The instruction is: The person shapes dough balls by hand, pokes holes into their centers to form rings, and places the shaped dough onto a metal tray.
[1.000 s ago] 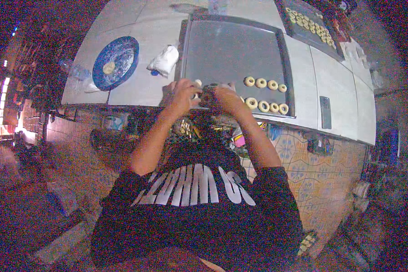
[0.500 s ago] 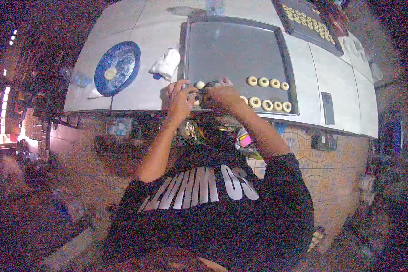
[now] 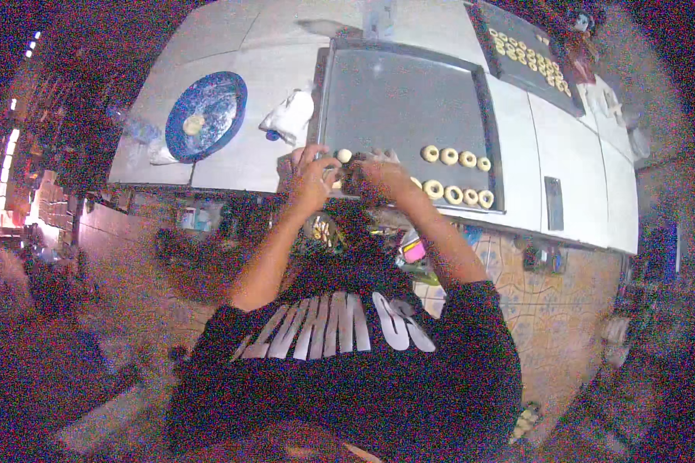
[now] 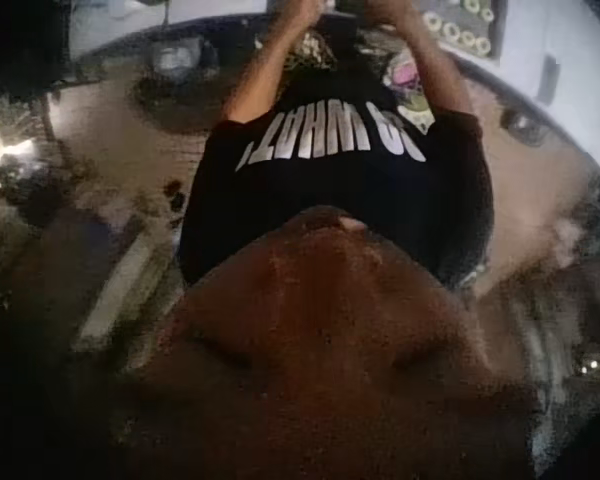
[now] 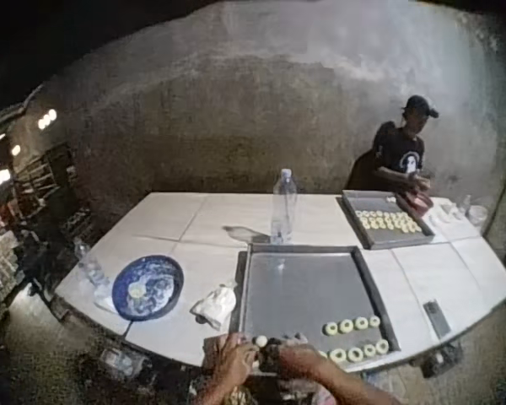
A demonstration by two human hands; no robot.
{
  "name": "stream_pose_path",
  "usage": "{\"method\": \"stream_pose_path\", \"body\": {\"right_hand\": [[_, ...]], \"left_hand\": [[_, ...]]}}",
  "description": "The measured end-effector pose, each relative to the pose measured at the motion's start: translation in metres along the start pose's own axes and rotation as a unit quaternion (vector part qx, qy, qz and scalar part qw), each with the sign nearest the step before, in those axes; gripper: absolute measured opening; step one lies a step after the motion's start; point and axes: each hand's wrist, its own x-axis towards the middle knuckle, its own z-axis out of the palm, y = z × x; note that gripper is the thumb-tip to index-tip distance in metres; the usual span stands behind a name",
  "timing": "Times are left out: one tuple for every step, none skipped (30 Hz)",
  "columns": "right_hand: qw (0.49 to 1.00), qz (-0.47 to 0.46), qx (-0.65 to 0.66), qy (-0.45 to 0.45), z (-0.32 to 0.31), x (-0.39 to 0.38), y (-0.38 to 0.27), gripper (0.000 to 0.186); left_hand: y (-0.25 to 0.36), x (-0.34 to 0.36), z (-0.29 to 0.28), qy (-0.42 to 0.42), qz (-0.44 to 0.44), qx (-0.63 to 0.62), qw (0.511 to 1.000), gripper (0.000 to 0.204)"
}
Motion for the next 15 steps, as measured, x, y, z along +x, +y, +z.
{"method": "stream_pose_path", "body": {"right_hand": [[1.000,0.011,0.013,0.000,0.003,0.001,0.001,0.034],[0.999,0.007,-0.010,0.045,0.010,0.000,0.001,0.035],[0.999,0.003,-0.016,0.044,0.014,0.001,0.006,0.035],[1.000,0.013,-0.014,0.021,0.016,0.002,0.009,0.035],[1.000,0.023,-0.012,-0.003,0.020,0.003,0.012,0.035],[1.000,0.009,-0.018,0.015,0.030,0.001,0.019,0.035],[1.000,0.002,-0.021,0.012,0.024,0.000,0.014,0.035],[0.999,-0.016,-0.009,0.041,0.012,-0.002,0.007,0.036],[0.997,-0.033,0.004,0.069,0.006,-0.005,0.002,0.038],[0.993,-0.026,-0.046,0.110,0.012,-0.008,0.003,0.042],[0.993,-0.026,-0.047,0.109,0.016,-0.006,0.006,0.042],[0.997,0.007,-0.064,0.030,0.019,-0.001,0.010,0.041],[0.995,0.038,-0.079,-0.048,0.019,0.003,0.010,0.041],[0.998,0.004,-0.068,0.000,0.019,0.000,0.010,0.042],[0.998,0.002,-0.069,-0.001,0.019,0.000,0.010,0.042]], "left_hand": [[-0.001,0.000,0.002,0.006,0.007,-0.015,1.000,0.021],[-0.001,0.000,0.002,0.005,0.011,0.000,1.000,0.020],[0.000,0.000,0.002,0.012,0.009,-0.002,1.000,0.020],[0.000,0.000,0.003,0.008,0.005,-0.006,1.000,0.020],[0.000,0.000,0.003,0.003,0.000,-0.009,1.000,0.020],[0.001,0.001,0.005,0.007,-0.003,-0.012,1.000,0.020],[-0.001,-0.001,0.004,0.007,-0.010,-0.018,1.000,0.019],[-0.003,-0.001,0.005,0.005,-0.016,-0.025,1.000,0.019],[-0.004,-0.003,0.005,0.003,-0.021,-0.032,0.999,0.018],[-0.004,-0.002,0.006,0.004,-0.021,-0.034,0.999,0.018],[-0.003,-0.001,0.006,0.005,-0.013,-0.051,0.999,0.018],[-0.003,-0.001,0.007,0.005,-0.004,-0.068,0.998,0.018],[-0.004,-0.001,0.008,0.006,-0.006,-0.068,0.998,0.018],[-0.005,0.000,0.009,0.011,-0.004,-0.057,0.998,0.018],[-0.006,-0.001,0.010,0.015,-0.003,-0.046,0.999,0.018]]}}
